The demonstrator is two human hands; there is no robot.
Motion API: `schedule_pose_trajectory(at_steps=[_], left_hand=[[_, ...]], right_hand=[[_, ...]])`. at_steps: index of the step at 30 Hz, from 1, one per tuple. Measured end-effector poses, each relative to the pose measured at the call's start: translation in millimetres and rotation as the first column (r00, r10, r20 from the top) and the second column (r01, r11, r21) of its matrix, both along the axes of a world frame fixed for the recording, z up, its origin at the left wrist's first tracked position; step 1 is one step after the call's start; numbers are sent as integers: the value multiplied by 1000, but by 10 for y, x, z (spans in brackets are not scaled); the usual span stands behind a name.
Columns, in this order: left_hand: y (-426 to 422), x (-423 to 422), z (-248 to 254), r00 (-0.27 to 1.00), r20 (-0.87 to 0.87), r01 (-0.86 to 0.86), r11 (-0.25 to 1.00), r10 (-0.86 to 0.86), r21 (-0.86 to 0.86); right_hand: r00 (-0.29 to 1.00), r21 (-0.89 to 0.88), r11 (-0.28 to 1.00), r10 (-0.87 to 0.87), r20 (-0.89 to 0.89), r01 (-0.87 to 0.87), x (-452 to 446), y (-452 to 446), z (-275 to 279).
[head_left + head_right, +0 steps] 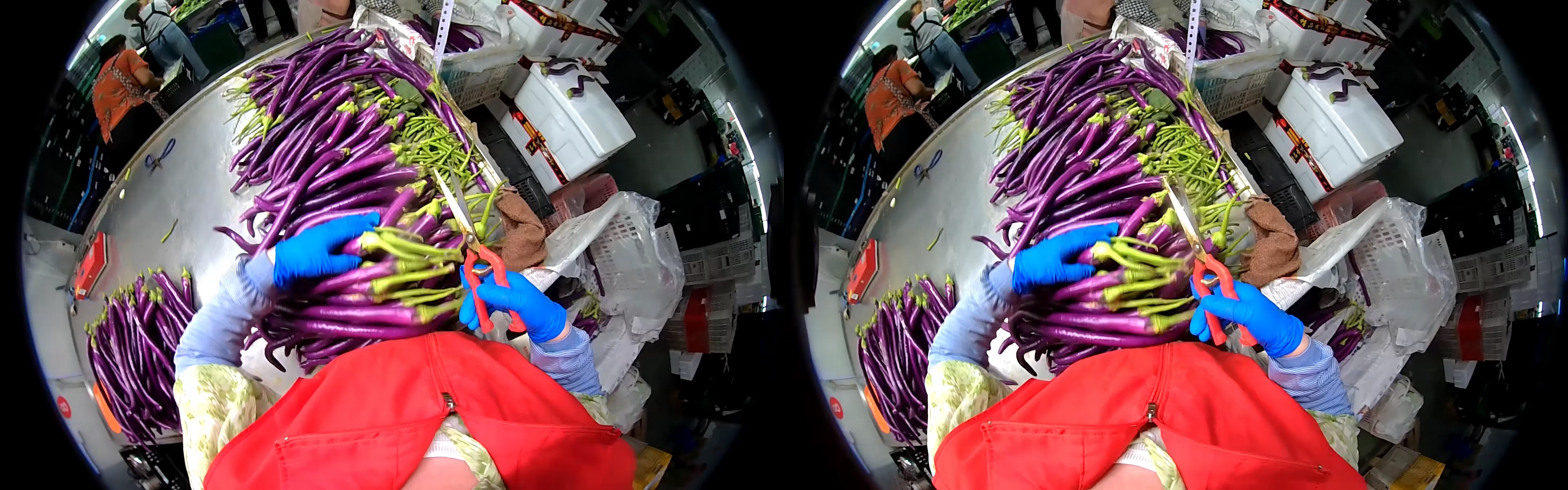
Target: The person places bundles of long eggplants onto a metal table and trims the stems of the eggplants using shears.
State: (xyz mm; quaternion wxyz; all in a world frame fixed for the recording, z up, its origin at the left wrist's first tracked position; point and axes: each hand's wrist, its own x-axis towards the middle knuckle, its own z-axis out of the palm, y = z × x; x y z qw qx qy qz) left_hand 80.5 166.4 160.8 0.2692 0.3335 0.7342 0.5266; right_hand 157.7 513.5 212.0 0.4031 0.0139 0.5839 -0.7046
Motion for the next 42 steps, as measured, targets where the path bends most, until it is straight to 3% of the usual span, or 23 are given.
schedule_pose_trajectory(at_steps=[3, 4, 6, 8, 9, 11, 12, 13, 14, 16, 17, 19, 22, 24, 27, 30, 33, 35, 38, 42], left_hand=[[44, 128, 186, 945, -324, -29, 978, -41, -207], [68, 161, 182, 940, -341, -88, 984, 31, -153], [56, 221, 227, 993, 8, -110, 958, 117, -266], [70, 170, 192, 972, 93, -193, 962, 214, -192], [149, 117, 242, 904, 303, -304, 952, 302, -44], [134, -267, 201, 881, 268, -389, 919, 391, -62], [172, -404, 285, 807, 359, -476, 876, 470, -76], [114, -641, 151, 808, 253, -519, 846, 533, -125], [76, -877, -6, 796, 306, -518, 849, 523, -103], [186, -1079, 37, 792, 254, -518, 831, 555, -200], [197, -1203, -114, 796, 254, -507, 835, 549, -216], [343, -1230, -71, 817, 184, -501, 831, 546, -241], [496, -1137, 142, 792, 304, -476, 847, 530, -237], [497, -1135, 74, 750, 421, -473, 858, 510, -197], [463, -1149, -12, 716, 538, -461, 880, 446, -116], [466, -1098, 12, 719, 584, -446, 895, 376, -26], [483, -1065, 81, 751, 574, -398, 917, 325, 3], [491, -1092, 82, 769, 543, -378, 925, 336, -38], [515, -1130, 174, 856, 303, -370, 906, 418, -206], [494, -1169, 89, 845, 341, -405, 909, 412, -97]], right_hand=[[999, -18, 999, 27, -21, -27, -99, 26, 8], [998, -17, 999, 49, -40, -49, -132, 36, 5], [999, -28, 999, 19, -47, -21, -180, 27, -57], [999, -69, 997, 21, -45, -24, -257, 49, -193], [999, -54, 998, -19, -42, 17, -281, 24, -143], [989, -14, 1000, 1, -149, -3, -392, 67, -185], [979, 6, 1000, 16, -204, -15, -428, 66, -211], [972, 28, 999, -31, -231, 38, -443, 39, -231], [969, 56, 998, -5, -245, 19, -470, 11, -181], [962, 121, 993, 35, -269, -2, -519, -13, -41], [954, 229, 966, 177, -243, -121, -618, 37, -73], [929, 365, 913, 280, -241, -181, -766, 75, -179], [869, 521, 830, 395, -300, -198, -891, 74, -226], [836, 635, 734, 490, -247, -242, -986, 46, -178], [619, 808, 588, 650, -441, -42, -1039, 55, -246], [623, 862, 498, 706, -338, -97, -1033, 68, -103], [624, 814, 578, 654, -427, -48, -995, 96, -98], [654, 834, 550, 648, -392, -45, -997, 105, -140], [707, 839, 541, 616, -348, -60, -982, 76, -77], [663, 798, 603, 597, -452, 1, -981, 136, -241]])
